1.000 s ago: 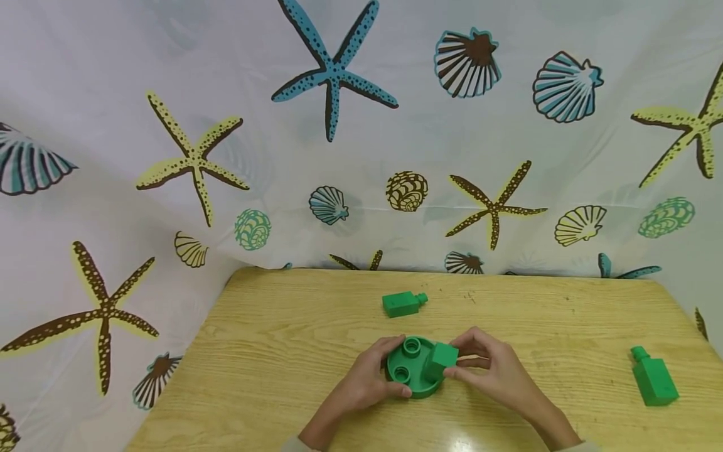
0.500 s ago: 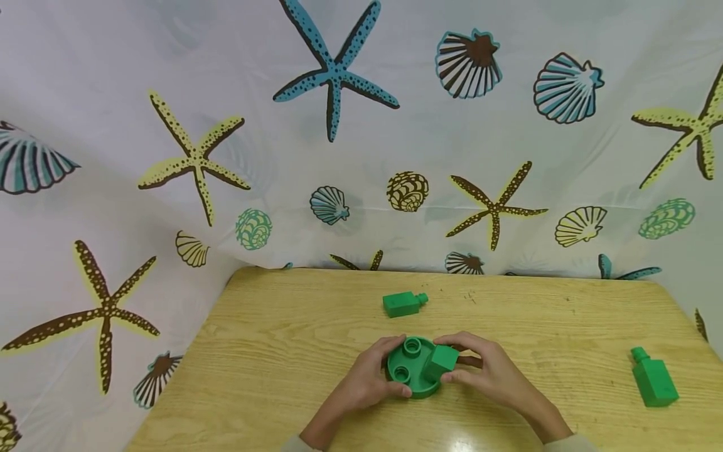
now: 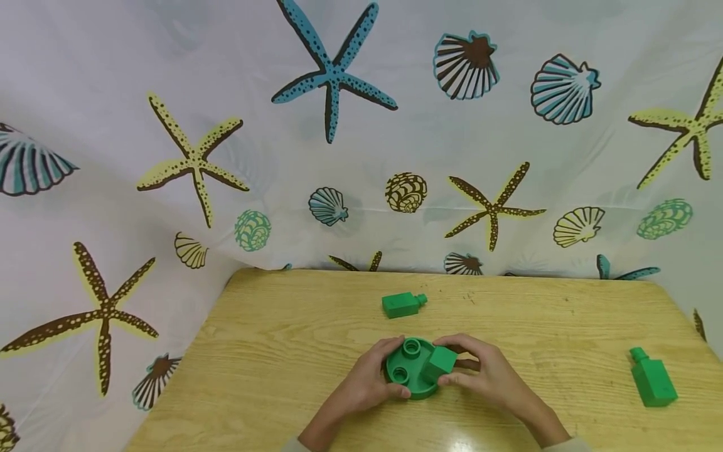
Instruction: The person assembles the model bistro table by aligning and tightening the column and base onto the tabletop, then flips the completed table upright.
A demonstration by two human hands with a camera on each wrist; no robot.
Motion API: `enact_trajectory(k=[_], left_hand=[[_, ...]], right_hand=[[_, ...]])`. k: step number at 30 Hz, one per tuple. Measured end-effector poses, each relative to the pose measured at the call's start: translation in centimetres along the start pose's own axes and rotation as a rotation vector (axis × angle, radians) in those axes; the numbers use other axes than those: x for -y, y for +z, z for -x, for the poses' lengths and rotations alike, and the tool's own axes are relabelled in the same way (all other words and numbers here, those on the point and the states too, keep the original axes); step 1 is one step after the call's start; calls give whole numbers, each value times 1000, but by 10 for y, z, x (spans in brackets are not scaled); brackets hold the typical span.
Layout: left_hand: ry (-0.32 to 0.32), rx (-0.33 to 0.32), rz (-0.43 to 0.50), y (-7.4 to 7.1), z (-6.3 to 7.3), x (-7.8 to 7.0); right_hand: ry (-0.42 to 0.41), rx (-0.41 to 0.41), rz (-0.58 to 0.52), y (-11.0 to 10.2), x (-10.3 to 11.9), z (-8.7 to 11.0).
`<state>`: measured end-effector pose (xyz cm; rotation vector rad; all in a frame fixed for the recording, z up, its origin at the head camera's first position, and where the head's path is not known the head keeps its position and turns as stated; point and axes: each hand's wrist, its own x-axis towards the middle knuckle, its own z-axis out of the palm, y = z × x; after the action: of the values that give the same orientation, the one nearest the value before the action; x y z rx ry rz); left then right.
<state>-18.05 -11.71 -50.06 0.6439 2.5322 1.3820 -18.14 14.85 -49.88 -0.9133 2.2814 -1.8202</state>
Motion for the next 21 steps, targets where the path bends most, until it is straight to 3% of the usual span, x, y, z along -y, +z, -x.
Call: enact_trajectory(k=[6,12,16,21], left_hand=[[8,0,-24,0,2,-3],[62,-130,-90,5,5,-25],[130,-195,-75,18,3,-42],[177,-264,-67,36,-4,-49]], right_hand=[[27,18,0,-4,2,1],[53,-57,28,-19,13,-6],[26,-125,116,-28,13,-23],[10,-131,209,-34,5,-48]])
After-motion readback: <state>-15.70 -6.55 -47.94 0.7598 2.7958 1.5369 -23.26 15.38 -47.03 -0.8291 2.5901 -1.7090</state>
